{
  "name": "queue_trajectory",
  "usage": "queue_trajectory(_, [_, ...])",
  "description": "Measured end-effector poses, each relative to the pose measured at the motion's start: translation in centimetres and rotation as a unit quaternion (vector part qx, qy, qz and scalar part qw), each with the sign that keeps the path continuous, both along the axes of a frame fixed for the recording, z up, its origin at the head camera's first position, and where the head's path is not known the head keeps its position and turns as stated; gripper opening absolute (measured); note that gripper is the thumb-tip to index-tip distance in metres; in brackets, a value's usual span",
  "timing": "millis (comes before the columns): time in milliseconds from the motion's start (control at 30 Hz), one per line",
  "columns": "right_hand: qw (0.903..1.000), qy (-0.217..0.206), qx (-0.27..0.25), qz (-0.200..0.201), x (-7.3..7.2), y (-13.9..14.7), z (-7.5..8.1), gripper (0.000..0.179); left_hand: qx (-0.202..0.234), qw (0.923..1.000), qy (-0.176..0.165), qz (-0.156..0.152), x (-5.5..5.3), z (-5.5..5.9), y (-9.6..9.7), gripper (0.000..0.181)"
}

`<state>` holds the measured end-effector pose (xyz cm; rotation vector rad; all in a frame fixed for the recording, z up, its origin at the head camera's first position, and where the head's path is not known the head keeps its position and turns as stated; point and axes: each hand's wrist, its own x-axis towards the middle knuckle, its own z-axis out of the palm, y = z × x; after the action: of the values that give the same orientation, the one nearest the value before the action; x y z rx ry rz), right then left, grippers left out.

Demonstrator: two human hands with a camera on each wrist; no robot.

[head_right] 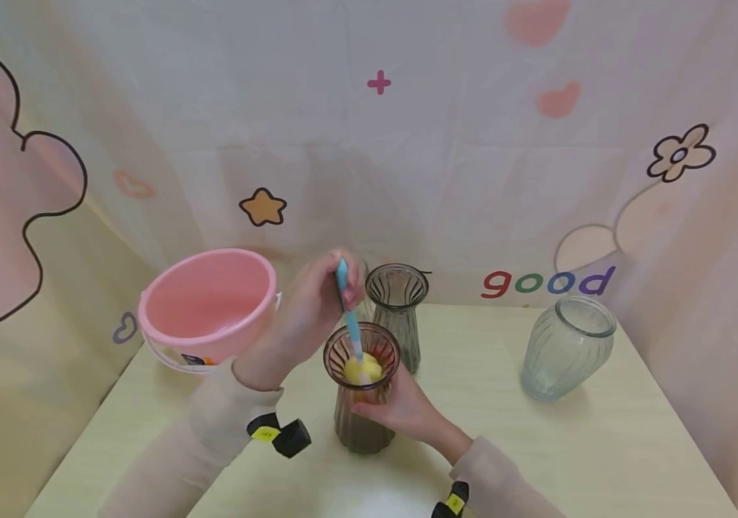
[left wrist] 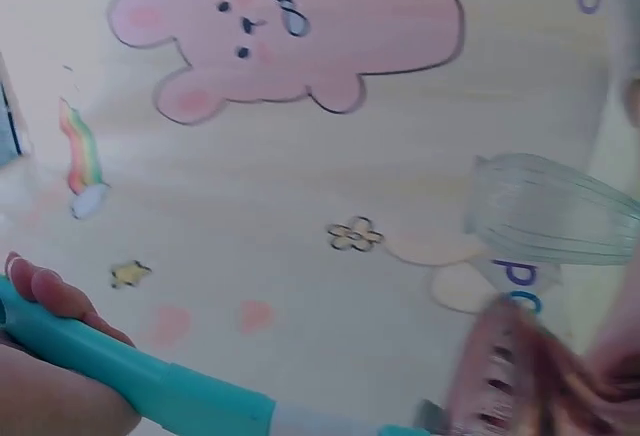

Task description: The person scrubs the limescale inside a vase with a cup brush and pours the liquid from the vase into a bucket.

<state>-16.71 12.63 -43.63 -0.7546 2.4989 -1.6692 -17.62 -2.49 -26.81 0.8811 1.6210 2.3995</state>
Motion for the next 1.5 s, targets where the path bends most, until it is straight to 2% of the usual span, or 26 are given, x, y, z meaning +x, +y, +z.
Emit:
queue_trajectory(133, [0.9999, 0.009, -0.002, -0.009, 0.9, -0.5, 1.4, 0.072, -0.003, 0.9999, 0.014, -0.003, 0.6, 1.3, -0.1, 0.033])
queue_trajectory(233, [0.9997, 0.020, 0.000, -0.013, 1.2, -0.7, 1.9, 0.072, -0.007, 0.9998, 0.016, -0.004, 0.7, 1.3, 0.0, 0.032])
queue_trajectory(333, [0.9994, 0.027, 0.003, -0.019, 1.3, -0.8, 2.1, 0.072, -0.005, 0.9999, 0.012, 0.000, 0.7, 0.7, 0.1, 0.032])
queue_trajectory(433, [0.9993, 0.033, -0.002, -0.016, 1.2, -0.8, 2.0, 0.072, -0.015, 0.9997, -0.015, 0.009, 0.4, -0.7, 0.3, 0.032])
queue_trajectory(500, [0.9990, 0.043, -0.010, -0.008, 1.0, -0.8, 1.8, 0.074, -0.033, 0.9985, -0.041, 0.018, 0.4, -2.3, 0.6, 0.031])
queue_trajectory(600, [0.9981, 0.059, -0.020, 0.001, 0.3, -0.6, 0.3, 0.078, -0.053, 0.9959, -0.069, 0.023, 0.2, -4.8, 0.9, 0.030])
queue_trajectory(667, [0.9976, 0.064, -0.022, 0.012, -0.1, -0.4, -0.6, 0.080, -0.059, 0.9949, -0.078, 0.025, 0.1, -5.7, 1.0, 0.030])
queue_trajectory(733, [0.9978, 0.059, -0.017, 0.025, -0.5, -0.1, -1.3, 0.079, -0.058, 0.9948, -0.080, 0.022, -0.1, -6.1, 1.0, 0.031])
queue_trajectory(867, [0.9977, 0.036, 0.010, 0.056, -0.5, 0.6, -1.0, 0.076, -0.057, 0.9953, -0.076, 0.020, -0.3, -6.2, 1.1, 0.030])
queue_trajectory(1033, [0.9961, 0.016, 0.050, 0.071, -0.6, 1.4, -0.7, 0.075, -0.057, 0.9953, -0.075, 0.024, -0.2, -6.2, 1.2, 0.028])
queue_trajectory(1133, [0.9958, 0.016, 0.056, 0.071, -0.7, 1.5, -0.7, 0.073, -0.062, 0.9946, -0.075, 0.035, -0.2, -6.0, 1.3, 0.028])
queue_trajectory(1233, [0.9960, 0.033, 0.050, 0.067, -0.7, 1.4, -0.9, 0.072, -0.069, 0.9939, -0.074, 0.043, 0.0, -5.6, 1.5, 0.029])
queue_trajectory(1367, [0.9960, 0.053, 0.038, 0.061, -0.8, 1.2, -1.2, 0.072, -0.072, 0.9947, -0.063, 0.036, 0.4, -4.2, 1.5, 0.031])
queue_trajectory(1500, [0.9972, 0.054, 0.035, 0.038, -0.7, 1.0, -1.6, 0.075, -0.043, 0.9979, -0.042, 0.024, 0.6, -1.7, 0.9, 0.032])
